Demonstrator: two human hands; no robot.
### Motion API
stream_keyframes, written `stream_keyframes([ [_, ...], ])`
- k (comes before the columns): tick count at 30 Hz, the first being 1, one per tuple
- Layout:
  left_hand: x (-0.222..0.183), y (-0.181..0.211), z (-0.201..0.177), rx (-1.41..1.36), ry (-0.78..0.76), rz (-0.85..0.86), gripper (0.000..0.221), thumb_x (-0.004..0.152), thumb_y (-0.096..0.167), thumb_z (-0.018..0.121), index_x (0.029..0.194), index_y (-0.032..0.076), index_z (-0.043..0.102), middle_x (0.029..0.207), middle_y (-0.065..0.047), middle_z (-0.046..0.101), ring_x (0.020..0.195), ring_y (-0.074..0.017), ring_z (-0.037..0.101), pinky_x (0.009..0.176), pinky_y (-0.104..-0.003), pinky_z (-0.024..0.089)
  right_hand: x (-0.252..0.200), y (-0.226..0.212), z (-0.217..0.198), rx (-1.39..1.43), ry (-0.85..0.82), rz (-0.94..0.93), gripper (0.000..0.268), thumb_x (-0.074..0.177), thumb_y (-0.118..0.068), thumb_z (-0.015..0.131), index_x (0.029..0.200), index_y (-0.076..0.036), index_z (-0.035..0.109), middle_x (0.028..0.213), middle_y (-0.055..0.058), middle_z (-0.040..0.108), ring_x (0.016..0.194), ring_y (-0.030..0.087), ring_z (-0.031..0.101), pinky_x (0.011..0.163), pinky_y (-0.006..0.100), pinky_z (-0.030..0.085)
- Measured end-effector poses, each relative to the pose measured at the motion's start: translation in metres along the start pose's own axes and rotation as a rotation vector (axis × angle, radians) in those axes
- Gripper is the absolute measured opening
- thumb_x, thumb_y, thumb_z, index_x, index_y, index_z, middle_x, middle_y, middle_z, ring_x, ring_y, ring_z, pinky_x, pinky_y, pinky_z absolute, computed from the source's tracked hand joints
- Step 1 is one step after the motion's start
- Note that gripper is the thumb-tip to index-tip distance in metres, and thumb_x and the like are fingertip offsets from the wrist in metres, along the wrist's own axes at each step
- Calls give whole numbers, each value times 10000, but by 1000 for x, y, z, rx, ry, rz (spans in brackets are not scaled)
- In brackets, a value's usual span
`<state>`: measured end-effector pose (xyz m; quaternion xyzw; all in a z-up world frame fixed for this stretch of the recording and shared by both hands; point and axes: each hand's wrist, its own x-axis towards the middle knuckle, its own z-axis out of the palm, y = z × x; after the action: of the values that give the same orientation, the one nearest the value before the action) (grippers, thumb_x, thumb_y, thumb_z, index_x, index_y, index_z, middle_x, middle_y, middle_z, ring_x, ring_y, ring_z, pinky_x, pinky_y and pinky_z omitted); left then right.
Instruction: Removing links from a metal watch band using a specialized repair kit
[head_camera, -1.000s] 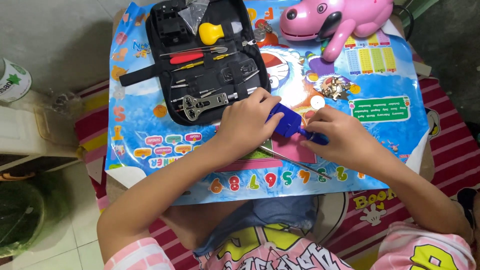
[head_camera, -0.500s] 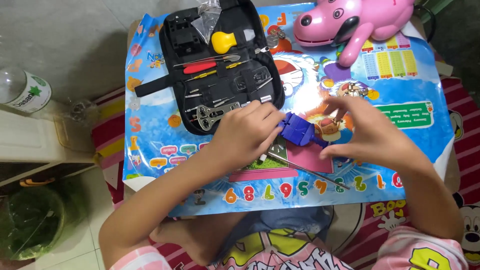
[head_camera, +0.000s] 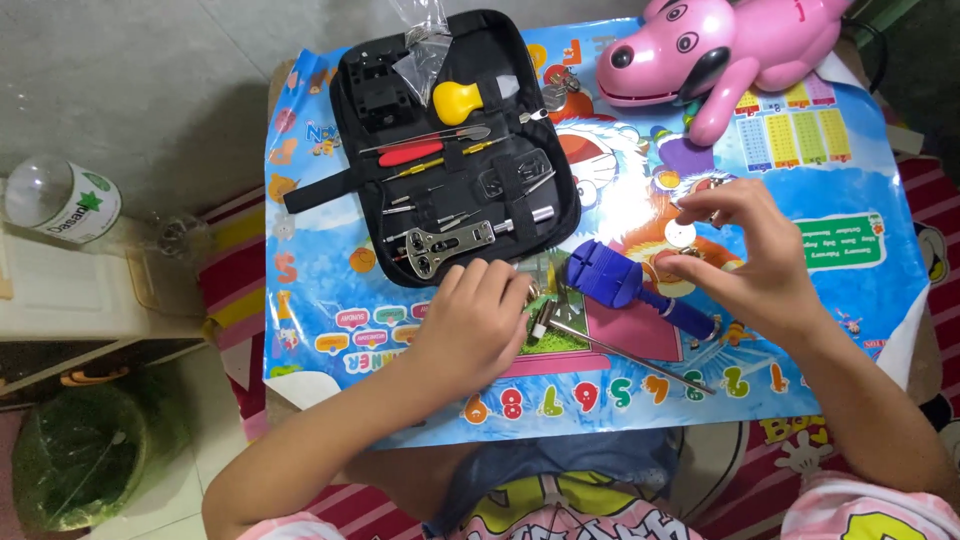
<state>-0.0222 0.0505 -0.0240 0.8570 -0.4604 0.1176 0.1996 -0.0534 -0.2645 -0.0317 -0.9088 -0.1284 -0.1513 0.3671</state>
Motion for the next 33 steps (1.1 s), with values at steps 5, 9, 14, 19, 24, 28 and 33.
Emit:
stream_keyframes([
  [5, -2, 2, 3, 140, 64, 40, 294, 752, 184, 702, 988, 37, 607, 992, -137, 568, 853, -277, 469, 810, -409, 362, -2, -9, 6, -77, 29, -177, 626, 701, -103, 949, 1222, 2, 618, 1150, 136, 650, 1078, 299, 587, 1013, 439, 492],
  [9, -5, -1, 7, 120, 73, 58, 221, 837, 157, 717, 980, 46, 591, 898, -108, 547, 768, -253, 456, 798, -395, 383, -4, -9, 6, -92, 36, -212, 611, 721, -102, 946, 1232, -20, 622, 1166, 119, 643, 1103, 295, 570, 1048, 447, 465],
  [14, -2, 5, -1, -84, 74, 131, 172, 850, 58, 701, 967, 64, 575, 862, -75, 575, 720, -223, 515, 701, -344, 417, -3, -13, 8, -93, 13, -224, 604, 688, -145, 951, 1190, -39, 631, 1145, 101, 642, 1108, 297, 554, 1062, 456, 440],
  [19, -2, -1, 5, -488, 37, -32, 274, 785, -33, 683, 1035, 50, 605, 855, -27, 715, 652, -143, 659, 598, -276, 501, 10, -24, 6, -101, -66, -323, 568, 632, -231, 960, 1113, -85, 696, 1069, 49, 654, 1070, 277, 525, 1033, 455, 394],
  [24, 3, 3, 11, -645, 127, -299, 136, 918, 43, 692, 1026, 116, 653, 875, -76, 799, 833, -271, 785, 692, -316, 598, 10, -14, 14, -35, -96, -369, 503, 705, -217, 951, 1142, -109, 728, 1007, 84, 713, 1044, 318, 603, 961, 507, 435],
  [28, 9, 7, 14, -713, 174, -362, 104, 937, 52, 703, 1019, 98, 659, 901, -84, 814, 885, -257, 794, 726, -300, 607, 9, -16, 17, -30, -139, -367, 474, 730, -185, 932, 1151, -112, 727, 998, 85, 712, 1041, 319, 605, 939, 506, 436],
  [33, 5, 9, 20, -779, 108, -303, 74, 983, 97, 667, 1038, 121, 710, 935, -99, 810, 917, -290, 780, 755, -351, 617, 6, -17, 23, -126, -130, -433, 370, 841, -294, 855, 1152, -162, 702, 1009, -1, 674, 991, 237, 609, 939, 435, 447],
])
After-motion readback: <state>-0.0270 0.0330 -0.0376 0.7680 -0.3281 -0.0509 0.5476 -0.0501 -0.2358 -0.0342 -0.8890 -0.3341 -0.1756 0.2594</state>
